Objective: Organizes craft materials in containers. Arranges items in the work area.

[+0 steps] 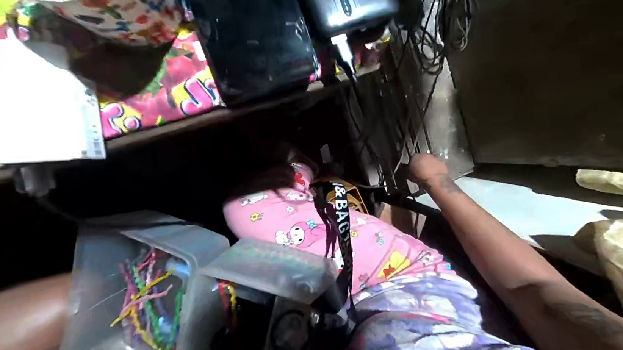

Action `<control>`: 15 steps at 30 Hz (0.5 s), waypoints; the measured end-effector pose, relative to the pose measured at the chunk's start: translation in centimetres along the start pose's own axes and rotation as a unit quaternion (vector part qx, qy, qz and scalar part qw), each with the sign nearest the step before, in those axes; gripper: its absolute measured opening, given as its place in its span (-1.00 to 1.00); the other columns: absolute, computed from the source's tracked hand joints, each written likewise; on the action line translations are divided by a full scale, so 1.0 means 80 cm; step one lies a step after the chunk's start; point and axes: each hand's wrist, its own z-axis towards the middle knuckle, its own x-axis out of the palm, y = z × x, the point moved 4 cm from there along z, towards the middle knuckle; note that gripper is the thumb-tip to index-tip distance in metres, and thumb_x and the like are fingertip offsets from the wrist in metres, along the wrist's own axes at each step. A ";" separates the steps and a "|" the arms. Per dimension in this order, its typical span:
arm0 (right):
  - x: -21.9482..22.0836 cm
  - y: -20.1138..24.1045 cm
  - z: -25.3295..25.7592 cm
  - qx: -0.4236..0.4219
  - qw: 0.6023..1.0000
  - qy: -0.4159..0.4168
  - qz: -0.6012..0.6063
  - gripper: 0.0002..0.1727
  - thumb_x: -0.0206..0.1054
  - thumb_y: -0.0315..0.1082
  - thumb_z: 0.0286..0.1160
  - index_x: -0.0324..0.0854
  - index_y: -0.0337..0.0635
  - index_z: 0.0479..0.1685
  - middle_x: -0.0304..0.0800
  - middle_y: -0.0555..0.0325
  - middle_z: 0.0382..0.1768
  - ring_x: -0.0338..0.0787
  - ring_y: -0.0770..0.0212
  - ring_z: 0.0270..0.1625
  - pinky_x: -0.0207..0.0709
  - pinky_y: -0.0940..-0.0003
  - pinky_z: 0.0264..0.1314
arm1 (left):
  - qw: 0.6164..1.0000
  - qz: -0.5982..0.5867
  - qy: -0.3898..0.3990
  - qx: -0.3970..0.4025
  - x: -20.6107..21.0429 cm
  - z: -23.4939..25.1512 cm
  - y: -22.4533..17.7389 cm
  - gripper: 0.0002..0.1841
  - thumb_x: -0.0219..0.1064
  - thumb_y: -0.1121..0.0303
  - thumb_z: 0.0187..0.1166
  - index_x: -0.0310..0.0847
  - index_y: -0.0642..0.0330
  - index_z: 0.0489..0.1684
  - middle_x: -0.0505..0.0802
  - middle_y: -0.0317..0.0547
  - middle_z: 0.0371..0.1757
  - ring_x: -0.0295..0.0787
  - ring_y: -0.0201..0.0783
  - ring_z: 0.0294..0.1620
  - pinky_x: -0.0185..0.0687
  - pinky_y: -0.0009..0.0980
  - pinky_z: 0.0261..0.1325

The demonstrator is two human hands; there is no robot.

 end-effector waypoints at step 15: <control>0.152 0.068 -0.011 -0.205 0.958 0.197 -0.028 -0.25 0.02 0.09 0.83 0.21 -0.40 0.71 0.56 -0.49 0.44 0.55 -0.40 0.54 0.34 -0.39 0.56 | 0.983 0.168 -0.008 -0.075 -0.009 0.056 -0.067 -0.77 0.28 0.52 0.55 0.73 0.64 -0.28 0.83 0.42 -0.26 0.82 0.11 -0.22 0.71 -0.21 0.04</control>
